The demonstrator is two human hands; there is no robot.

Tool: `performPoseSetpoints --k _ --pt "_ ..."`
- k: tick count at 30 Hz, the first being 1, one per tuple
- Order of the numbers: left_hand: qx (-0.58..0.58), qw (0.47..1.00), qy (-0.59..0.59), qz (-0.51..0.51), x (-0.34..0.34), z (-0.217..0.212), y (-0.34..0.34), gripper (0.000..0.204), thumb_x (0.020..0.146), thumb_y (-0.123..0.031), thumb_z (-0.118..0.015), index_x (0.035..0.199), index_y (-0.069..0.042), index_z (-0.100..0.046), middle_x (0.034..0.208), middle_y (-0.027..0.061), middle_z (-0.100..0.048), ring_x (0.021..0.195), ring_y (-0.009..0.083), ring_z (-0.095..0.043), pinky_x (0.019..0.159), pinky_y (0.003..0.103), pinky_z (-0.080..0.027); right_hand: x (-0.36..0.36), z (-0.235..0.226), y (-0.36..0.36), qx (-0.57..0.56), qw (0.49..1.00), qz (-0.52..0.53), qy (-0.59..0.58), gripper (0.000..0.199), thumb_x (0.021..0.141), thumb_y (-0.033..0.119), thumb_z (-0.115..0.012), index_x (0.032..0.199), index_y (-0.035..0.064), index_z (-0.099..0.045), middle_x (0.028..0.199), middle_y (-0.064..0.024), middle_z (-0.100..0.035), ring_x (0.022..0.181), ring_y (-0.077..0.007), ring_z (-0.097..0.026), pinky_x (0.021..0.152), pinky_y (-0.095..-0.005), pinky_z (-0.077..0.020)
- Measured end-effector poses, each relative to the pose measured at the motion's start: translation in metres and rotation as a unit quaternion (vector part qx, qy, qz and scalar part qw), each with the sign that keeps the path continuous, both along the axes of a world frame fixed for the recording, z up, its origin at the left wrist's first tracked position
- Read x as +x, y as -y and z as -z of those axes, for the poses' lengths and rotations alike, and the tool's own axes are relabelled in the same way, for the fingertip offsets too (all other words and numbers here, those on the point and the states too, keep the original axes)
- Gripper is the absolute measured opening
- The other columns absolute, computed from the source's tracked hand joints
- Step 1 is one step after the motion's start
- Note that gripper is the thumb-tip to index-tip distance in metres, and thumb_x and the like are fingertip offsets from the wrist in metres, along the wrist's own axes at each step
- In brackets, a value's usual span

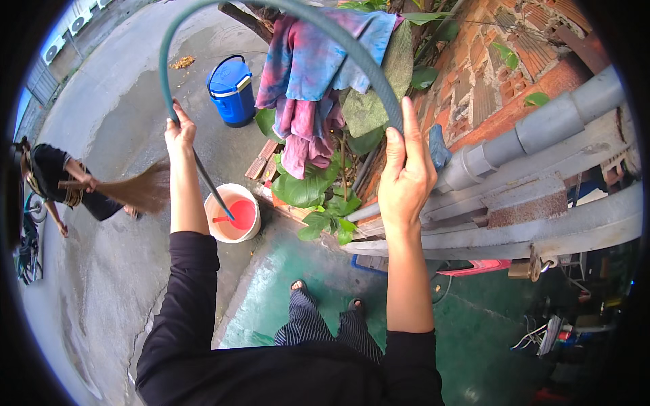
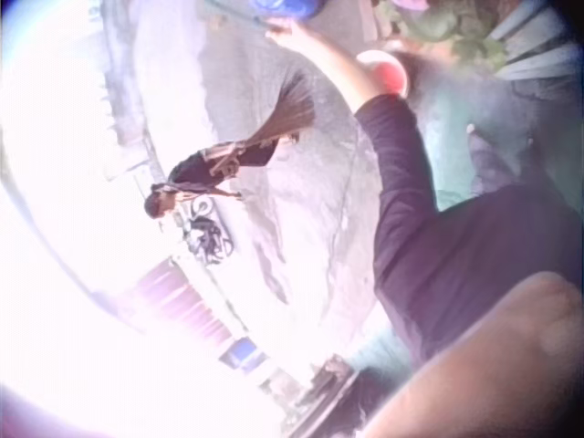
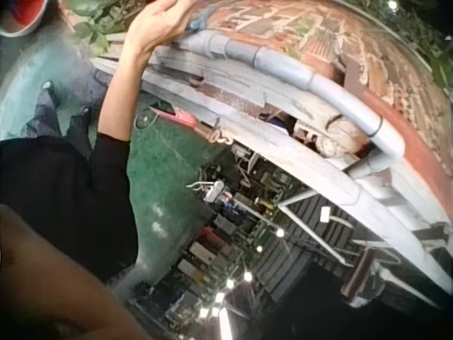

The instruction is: The person prepares a work area by moving mugs and thermal containers, carries a blue cooler outside, rinses their hands, and then scrubs the exterior and interior of the cooler with a sponge while rinsing it with a hose.

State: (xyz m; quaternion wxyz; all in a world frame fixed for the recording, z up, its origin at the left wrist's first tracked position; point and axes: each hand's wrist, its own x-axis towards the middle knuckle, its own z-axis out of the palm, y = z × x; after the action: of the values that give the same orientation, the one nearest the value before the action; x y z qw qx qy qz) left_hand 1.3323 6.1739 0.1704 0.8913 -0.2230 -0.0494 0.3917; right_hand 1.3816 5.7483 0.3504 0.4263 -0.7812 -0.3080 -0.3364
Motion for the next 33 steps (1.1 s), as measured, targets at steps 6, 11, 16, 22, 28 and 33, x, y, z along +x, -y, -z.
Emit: performPoseSetpoints --k 6,11,16,22,28,33 --pt "-0.016 0.998 -0.024 -0.048 0.016 -0.032 -0.006 0.044 0.093 -0.026 -0.037 0.112 0.013 -0.039 0.106 0.0259 -0.054 0.099 0.0357 -0.055 0.081 0.037 -0.052 0.008 0.002 -0.01 -0.017 0.999 0.036 -0.031 0.034 0.087 0.015 -0.052 0.121 0.0107 -0.051 0.104 -0.0177 -0.059 0.09 -0.0276 -0.061 0.075 -0.0322 -0.0467" --pt "-0.026 0.979 -0.204 0.007 0.003 0.076 -0.021 0.041 0.095 -0.024 -0.027 0.112 0.01 -0.042 0.105 0.0249 -0.055 0.097 0.0344 -0.057 0.081 0.04 -0.051 0.015 0.042 -0.027 -0.045 0.998 0.01 -0.051 0.035 0.086 0.017 -0.054 0.12 0.014 -0.05 0.091 -0.0179 -0.062 0.079 -0.0333 -0.062 0.064 -0.0383 -0.0469" --pt "0.005 0.948 -0.319 0.007 0.042 0.092 -0.004 0.04 0.095 -0.026 -0.026 0.111 0.007 -0.042 0.104 0.0211 -0.058 0.093 0.0319 -0.06 0.08 0.041 -0.052 0.032 0.062 -0.014 -0.057 0.998 0.035 -0.022 0.035 0.085 0.016 -0.056 0.119 0.0141 -0.051 0.088 -0.0174 -0.062 0.075 -0.0322 -0.062 0.062 -0.0372 -0.047" --pt "0.008 0.979 -0.184 0.092 0.02 0.096 -0.027 0.039 0.094 -0.027 -0.025 0.113 0.003 -0.042 0.102 0.0197 -0.06 0.092 0.0328 -0.061 0.081 0.047 -0.049 0.028 0.073 -0.009 -0.071 0.991 -0.019 -0.116 0.04 0.085 0.017 -0.056 0.124 0.0151 -0.046 0.094 -0.0178 -0.06 0.081 -0.0317 -0.061 0.067 -0.0373 -0.0467" --pt "-0.092 0.973 -0.17 0.124 0.029 0.073 -0.027 0.038 0.091 -0.03 -0.03 0.107 0.0 -0.045 0.099 0.0182 -0.061 0.09 0.0344 -0.061 0.082 0.051 -0.047 0.03 0.092 -0.01 -0.077 0.989 -0.039 -0.12 0.046 0.084 0.012 -0.054 0.128 0.0135 -0.04 0.098 -0.0174 -0.057 0.083 -0.0302 -0.059 0.07 -0.0381 -0.0471" --pt "-0.085 0.977 -0.159 0.116 0.03 0.063 -0.036 0.043 0.091 -0.035 -0.028 0.099 0.001 -0.051 0.091 0.017 -0.063 0.085 0.0318 -0.063 0.083 0.049 -0.046 0.028 0.087 -0.011 -0.083 0.984 -0.035 -0.151 0.05 0.082 0.007 -0.054 0.128 0.0091 -0.036 0.101 -0.0185 -0.054 0.083 -0.0308 -0.059 0.072 -0.0383 -0.0469"
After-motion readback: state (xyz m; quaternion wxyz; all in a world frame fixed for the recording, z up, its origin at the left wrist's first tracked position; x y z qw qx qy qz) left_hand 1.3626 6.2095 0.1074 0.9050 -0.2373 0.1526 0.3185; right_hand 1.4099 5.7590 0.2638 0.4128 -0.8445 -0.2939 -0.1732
